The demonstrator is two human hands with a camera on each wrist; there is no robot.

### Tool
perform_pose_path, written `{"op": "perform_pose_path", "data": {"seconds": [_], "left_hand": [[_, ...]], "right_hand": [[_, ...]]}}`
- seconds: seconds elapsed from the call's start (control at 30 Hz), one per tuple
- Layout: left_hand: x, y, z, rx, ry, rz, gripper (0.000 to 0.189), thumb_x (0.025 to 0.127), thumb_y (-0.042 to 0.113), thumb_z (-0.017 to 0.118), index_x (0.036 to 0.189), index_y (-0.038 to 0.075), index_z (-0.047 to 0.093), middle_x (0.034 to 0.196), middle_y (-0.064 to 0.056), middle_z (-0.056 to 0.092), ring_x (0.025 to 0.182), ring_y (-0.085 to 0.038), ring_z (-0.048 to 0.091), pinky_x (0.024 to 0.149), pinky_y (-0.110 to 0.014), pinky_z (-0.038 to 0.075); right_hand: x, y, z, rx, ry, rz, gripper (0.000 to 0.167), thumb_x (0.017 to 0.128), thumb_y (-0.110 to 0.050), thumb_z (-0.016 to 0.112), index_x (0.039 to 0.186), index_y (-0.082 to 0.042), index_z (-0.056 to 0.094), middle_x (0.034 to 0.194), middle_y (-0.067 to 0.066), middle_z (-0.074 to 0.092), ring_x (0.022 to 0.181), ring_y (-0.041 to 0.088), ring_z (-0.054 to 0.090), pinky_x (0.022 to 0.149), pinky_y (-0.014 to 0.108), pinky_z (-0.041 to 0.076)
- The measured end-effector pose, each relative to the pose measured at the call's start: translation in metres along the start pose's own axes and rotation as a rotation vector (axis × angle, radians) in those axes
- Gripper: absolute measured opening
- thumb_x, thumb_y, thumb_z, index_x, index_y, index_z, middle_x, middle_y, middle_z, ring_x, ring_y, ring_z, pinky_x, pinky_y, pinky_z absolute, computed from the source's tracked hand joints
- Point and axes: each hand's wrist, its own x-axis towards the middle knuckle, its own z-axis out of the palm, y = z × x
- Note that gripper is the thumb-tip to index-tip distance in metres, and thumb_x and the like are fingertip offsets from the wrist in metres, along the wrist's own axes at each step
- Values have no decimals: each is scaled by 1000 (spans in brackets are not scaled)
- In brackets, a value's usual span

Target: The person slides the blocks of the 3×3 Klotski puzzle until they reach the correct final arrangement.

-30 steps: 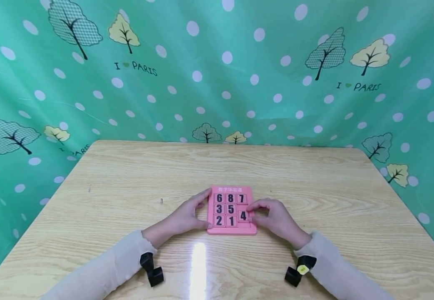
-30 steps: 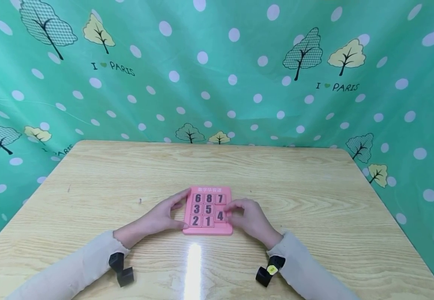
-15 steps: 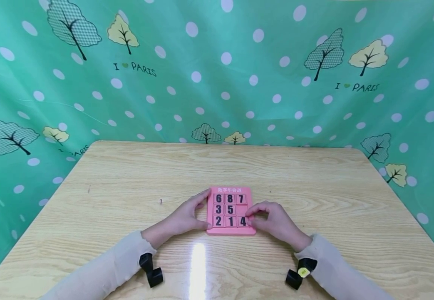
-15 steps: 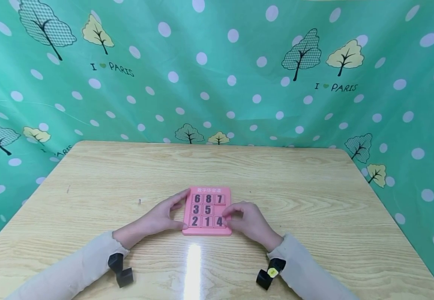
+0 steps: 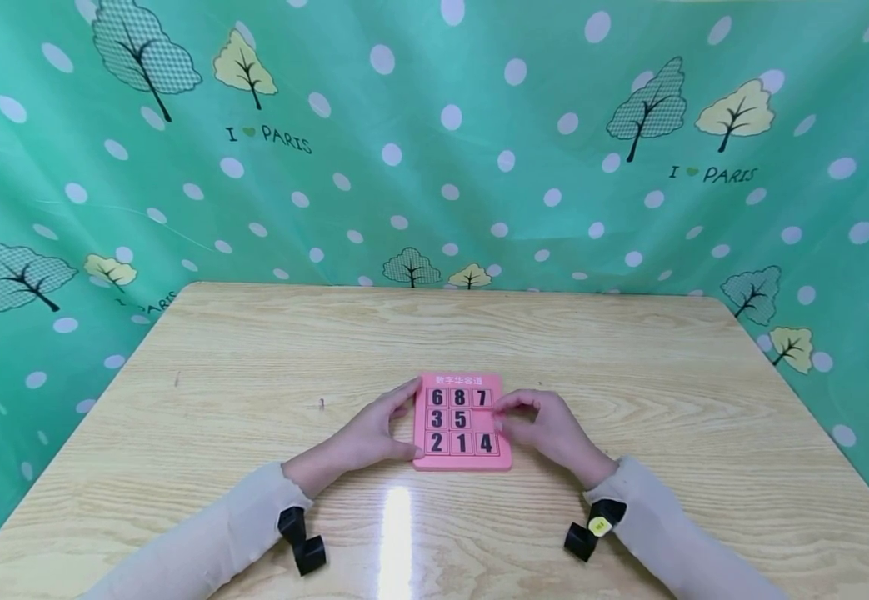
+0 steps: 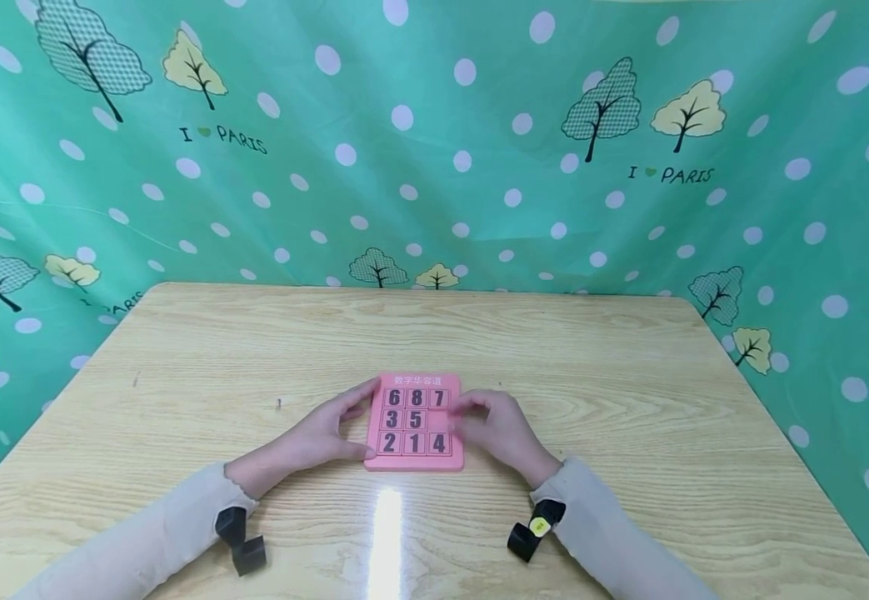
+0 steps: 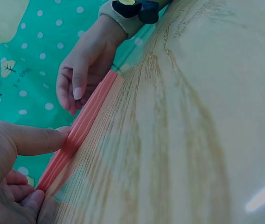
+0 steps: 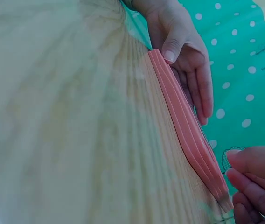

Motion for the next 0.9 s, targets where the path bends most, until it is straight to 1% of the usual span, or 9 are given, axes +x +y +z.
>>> {"op": "perform_pose_path", "data": {"seconds": [0.1,0.3,0.5,0.77,0.9], "left_hand": [[0,-1,0,-4,-4,0,99,68,4,79,150,7,23,154,-12,23,133,-34,36,112,-43,29],[0,-1,-1,-1,-5,9,99,69,5,79,150,7,23,154,-13,23,133,-34,37,112,-43,28],[0,0,-1,1,-6,15,99,69,4,79,149,5,22,154,-14,23,133,-35,36,112,-44,28],[0,0,-1,3,-2,6,99,68,4,79,150,6,23,154,-12,23,133,-35,36,112,-43,29],[0,0,-1,-1,-6,4,99,69,4,79,150,7,23,154,-12,22,133,-34,36,112,-43,28]], "right_hand": [[5,0,0,13,21,11,22,79,-9,74,101,-11,71,104,1,70,103,21,60,93,41,47],[12,-1,0,5,56,27,24,79,-9,73,103,-9,71,105,4,69,100,21,60,89,36,50],[17,1,0,38,62,27,26,80,-10,73,105,-5,69,105,9,68,99,23,60,89,37,49],[21,3,0,43,65,52,28,81,-10,72,108,-5,68,108,8,67,102,23,59,91,39,48],[21,3,0,40,61,42,26,81,-8,72,106,-4,68,107,9,67,102,24,60,91,40,49]]}}
